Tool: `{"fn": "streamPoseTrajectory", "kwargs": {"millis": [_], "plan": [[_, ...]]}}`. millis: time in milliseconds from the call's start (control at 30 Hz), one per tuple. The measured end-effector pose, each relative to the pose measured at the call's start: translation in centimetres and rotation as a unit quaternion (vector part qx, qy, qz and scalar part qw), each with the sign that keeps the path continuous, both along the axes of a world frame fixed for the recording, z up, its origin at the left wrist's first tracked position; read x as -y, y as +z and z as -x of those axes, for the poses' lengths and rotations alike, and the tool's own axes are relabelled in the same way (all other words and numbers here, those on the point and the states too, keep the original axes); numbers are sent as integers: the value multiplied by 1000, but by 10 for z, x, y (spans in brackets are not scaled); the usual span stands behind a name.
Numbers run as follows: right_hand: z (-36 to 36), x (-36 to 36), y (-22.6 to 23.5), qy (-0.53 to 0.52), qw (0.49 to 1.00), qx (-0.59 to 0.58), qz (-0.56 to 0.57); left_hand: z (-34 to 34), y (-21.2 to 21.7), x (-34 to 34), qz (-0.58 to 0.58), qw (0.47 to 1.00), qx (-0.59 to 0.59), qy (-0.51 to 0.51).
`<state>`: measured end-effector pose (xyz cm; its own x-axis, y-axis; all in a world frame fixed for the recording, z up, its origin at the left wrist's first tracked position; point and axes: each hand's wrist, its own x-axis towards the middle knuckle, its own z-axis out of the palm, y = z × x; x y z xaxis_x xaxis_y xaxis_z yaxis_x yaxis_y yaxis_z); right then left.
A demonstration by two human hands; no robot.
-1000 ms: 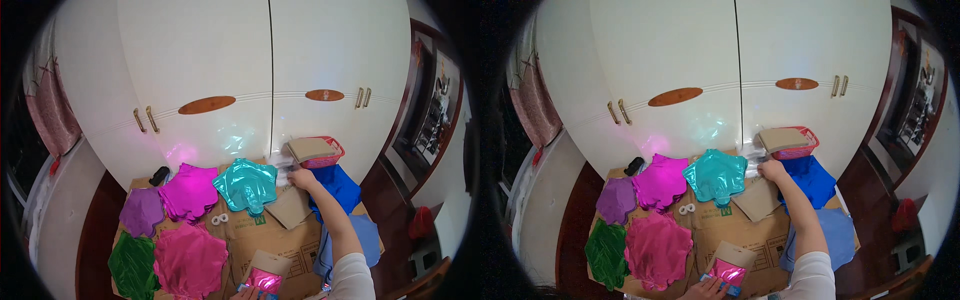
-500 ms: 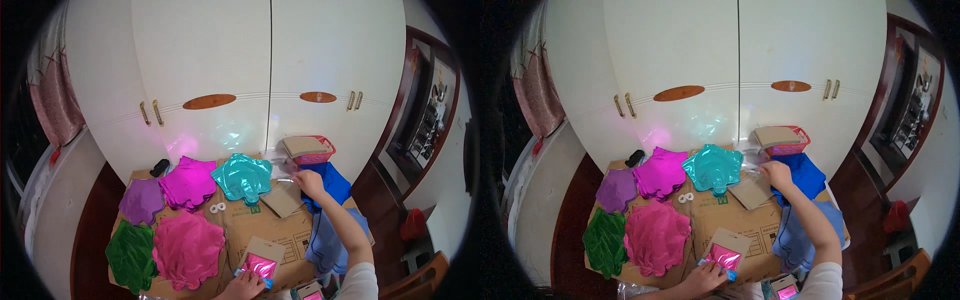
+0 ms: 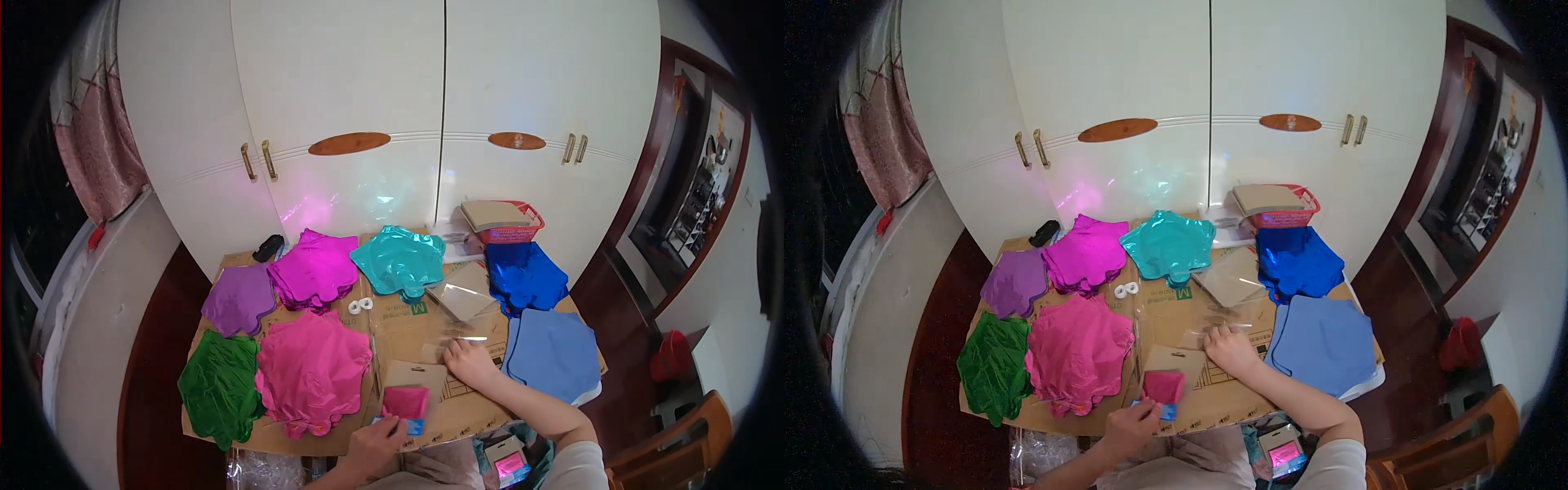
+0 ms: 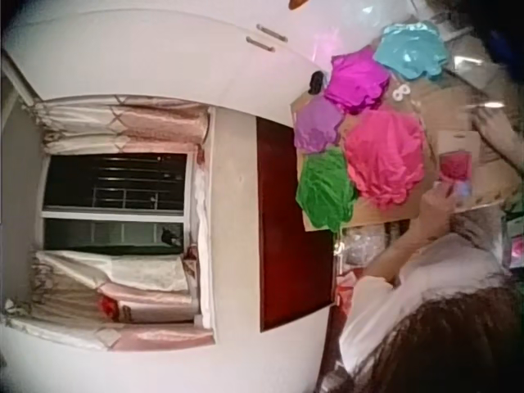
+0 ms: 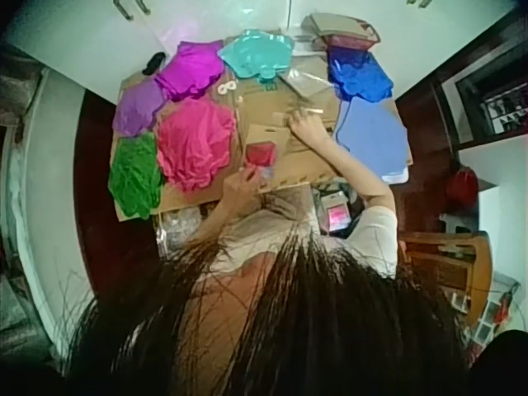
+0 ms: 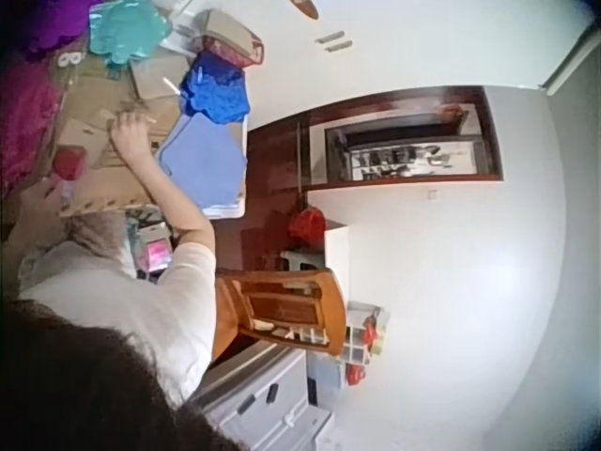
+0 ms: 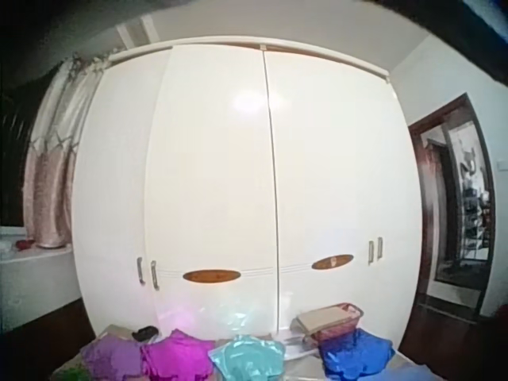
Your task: Folding foil balloons and inserting them along with cardboard backing into plastic sleeves.
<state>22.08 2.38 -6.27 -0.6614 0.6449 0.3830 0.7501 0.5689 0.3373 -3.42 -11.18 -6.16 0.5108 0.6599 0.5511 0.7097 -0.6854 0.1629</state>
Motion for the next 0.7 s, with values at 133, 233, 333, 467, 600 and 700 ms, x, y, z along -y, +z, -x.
{"fn": "streamPoseTrajectory", "kwargs": {"millis": [133, 233, 333, 467, 600, 700], "plan": [[4, 7, 6, -7, 999, 20, 28, -7, 0, 6, 20, 995, 43, 82], [4, 6, 1, -19, 994, -35, 101, -14, -1, -1, -24, 999, -15, 38], [7, 2, 9, -48, 972, -126, 192, -12, 6, -6, -51, 993, -110, -15], [15, -4, 1, -69, 957, -168, 228, -13, 9, -10, -66, 983, -161, -59], [37, 10, 1, -59, 975, -126, 176, -19, 10, -8, -66, 980, -171, -83], [45, 17, 2, -21, 982, -166, 87, -20, 14, -5, -55, 979, -174, -88]]}}
